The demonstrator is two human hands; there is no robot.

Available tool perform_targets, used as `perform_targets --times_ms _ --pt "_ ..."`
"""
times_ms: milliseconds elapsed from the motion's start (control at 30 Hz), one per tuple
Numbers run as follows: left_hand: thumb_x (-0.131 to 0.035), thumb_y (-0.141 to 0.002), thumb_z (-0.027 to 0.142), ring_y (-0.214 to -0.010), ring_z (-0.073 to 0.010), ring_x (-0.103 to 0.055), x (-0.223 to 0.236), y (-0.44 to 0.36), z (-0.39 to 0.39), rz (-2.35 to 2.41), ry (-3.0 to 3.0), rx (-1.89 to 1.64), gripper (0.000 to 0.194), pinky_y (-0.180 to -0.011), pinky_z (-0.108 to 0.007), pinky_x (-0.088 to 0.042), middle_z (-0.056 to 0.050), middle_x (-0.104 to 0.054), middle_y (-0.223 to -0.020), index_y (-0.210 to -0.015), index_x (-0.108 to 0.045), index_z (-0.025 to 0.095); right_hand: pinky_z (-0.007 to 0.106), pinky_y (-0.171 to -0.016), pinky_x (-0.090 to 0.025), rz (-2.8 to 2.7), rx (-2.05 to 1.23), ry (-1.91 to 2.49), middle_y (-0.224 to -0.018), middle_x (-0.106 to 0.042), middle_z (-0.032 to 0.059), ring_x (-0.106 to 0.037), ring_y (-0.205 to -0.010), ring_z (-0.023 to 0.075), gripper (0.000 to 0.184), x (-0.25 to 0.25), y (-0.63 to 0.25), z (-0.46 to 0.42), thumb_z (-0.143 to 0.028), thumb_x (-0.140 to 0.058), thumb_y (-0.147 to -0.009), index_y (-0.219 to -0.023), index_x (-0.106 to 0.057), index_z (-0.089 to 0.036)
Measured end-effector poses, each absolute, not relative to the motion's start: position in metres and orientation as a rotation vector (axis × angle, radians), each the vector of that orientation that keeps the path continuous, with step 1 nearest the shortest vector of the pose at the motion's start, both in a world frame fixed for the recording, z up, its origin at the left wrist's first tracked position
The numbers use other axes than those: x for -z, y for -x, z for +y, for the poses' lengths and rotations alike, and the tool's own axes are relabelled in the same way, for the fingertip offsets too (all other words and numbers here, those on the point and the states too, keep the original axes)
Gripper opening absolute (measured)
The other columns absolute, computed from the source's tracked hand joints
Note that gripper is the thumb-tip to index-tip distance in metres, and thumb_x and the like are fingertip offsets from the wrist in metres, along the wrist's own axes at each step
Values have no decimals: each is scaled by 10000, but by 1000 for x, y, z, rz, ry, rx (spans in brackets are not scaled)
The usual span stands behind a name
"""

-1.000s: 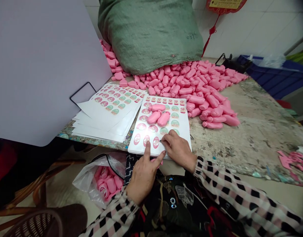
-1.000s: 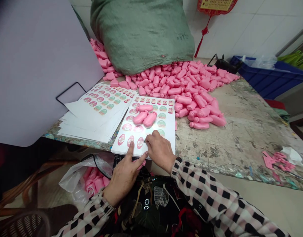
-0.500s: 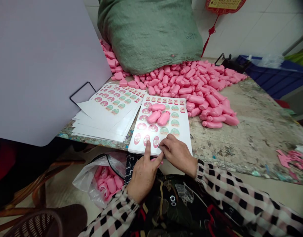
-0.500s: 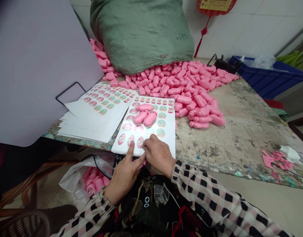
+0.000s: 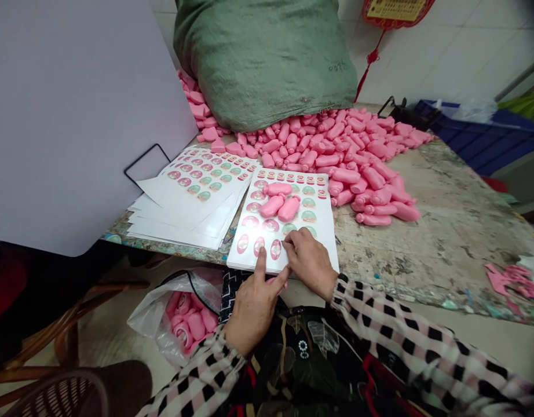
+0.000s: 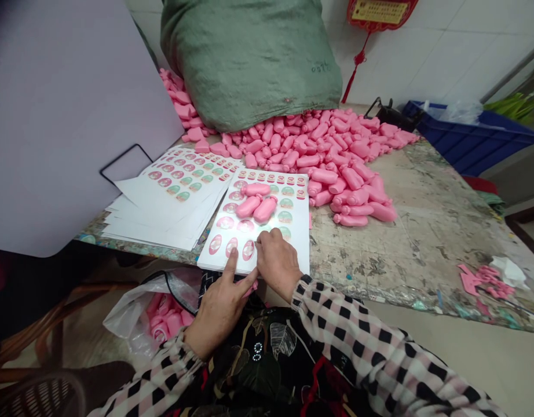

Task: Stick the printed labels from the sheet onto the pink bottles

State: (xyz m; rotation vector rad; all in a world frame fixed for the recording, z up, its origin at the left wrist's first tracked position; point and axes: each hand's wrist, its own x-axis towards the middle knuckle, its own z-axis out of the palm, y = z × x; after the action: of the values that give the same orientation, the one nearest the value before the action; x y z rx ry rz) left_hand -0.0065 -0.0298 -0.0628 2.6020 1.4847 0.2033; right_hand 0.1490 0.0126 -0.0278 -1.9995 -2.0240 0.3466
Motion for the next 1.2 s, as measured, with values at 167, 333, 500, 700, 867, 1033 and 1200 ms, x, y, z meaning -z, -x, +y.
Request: perform_targets --times_ms 167,333,500,700,867,1033,1200 --pt "-398 -900 259 -906 -259 -631 67 6 -30 1488 -2616 -214 557 -704 -376 -499 -200 50 -1515 -1394 -216 440 260 -616 -316 -2018 -335 1981 -892 -518 31 -527 -764 148 167 29 -150 15 -309 -390 -914 -897 -529 -217" --pt "-396 -899 250 -911 -253 -628 67 7 -30 1487 -2619 -234 575 -722 -383 -497 -187 76 -1516 -1397 -189 451 254 -639 -322 -2029 -381 1955 -881 -525 26 -527 -793 146 150 29 -154 11 -294 -413 -902 -874 -540 -218" --pt "-392 -899 240 -903 -245 -631 65 7 -30 1481 -2614 -238 597 -723 -375 -498 -198 80 -1512 -1403 -152 453 246 -663 -332 -2009 -455 1944 -867 -530 24 -527 -799 140 145 27 -154 10 -284 -434 -888 -864 -559 -213" --pt "-392 -895 210 -946 -262 -615 66 8 -29 1453 -2639 -250 626 -755 -389 -492 -203 55 -1512 -1412 -123 437 262 -632 -316 -2001 -443 1993 -832 -568 33 -527 -753 151 254 20 -150 14 -394 -402 -897 -843 -568 -209" --pt "-417 -885 204 -927 -260 -622 66 9 -29 1466 -2634 -254 664 -734 -384 -497 -201 49 -1513 -1412 -94 449 267 -571 -263 -2030 -390 2071 -822 -599 21 -522 -712 156 239 17 -148 20 -431 -470 -843 -809 -570 -217" --pt "-394 -898 233 -882 -228 -626 65 8 -30 1494 -2646 -228 650 -719 -375 -500 -193 7 -1517 -1410 -62 459 262 -547 -237 -2041 -343 2038 -792 -603 4 -509 -684 148 185 10 -146 23 -390 -504 -814 -755 -562 -224" --pt "-427 -884 219 -854 -209 -626 65 7 -31 1524 -2657 -172 671 -708 -366 -503 -194 -66 -1509 -1410 -84 457 262 -547 -245 -1961 -319 1983 -784 -608 -5 -513 -668 141 190 -1 -146 21 -399 -519 -806 -744 -569 -226"
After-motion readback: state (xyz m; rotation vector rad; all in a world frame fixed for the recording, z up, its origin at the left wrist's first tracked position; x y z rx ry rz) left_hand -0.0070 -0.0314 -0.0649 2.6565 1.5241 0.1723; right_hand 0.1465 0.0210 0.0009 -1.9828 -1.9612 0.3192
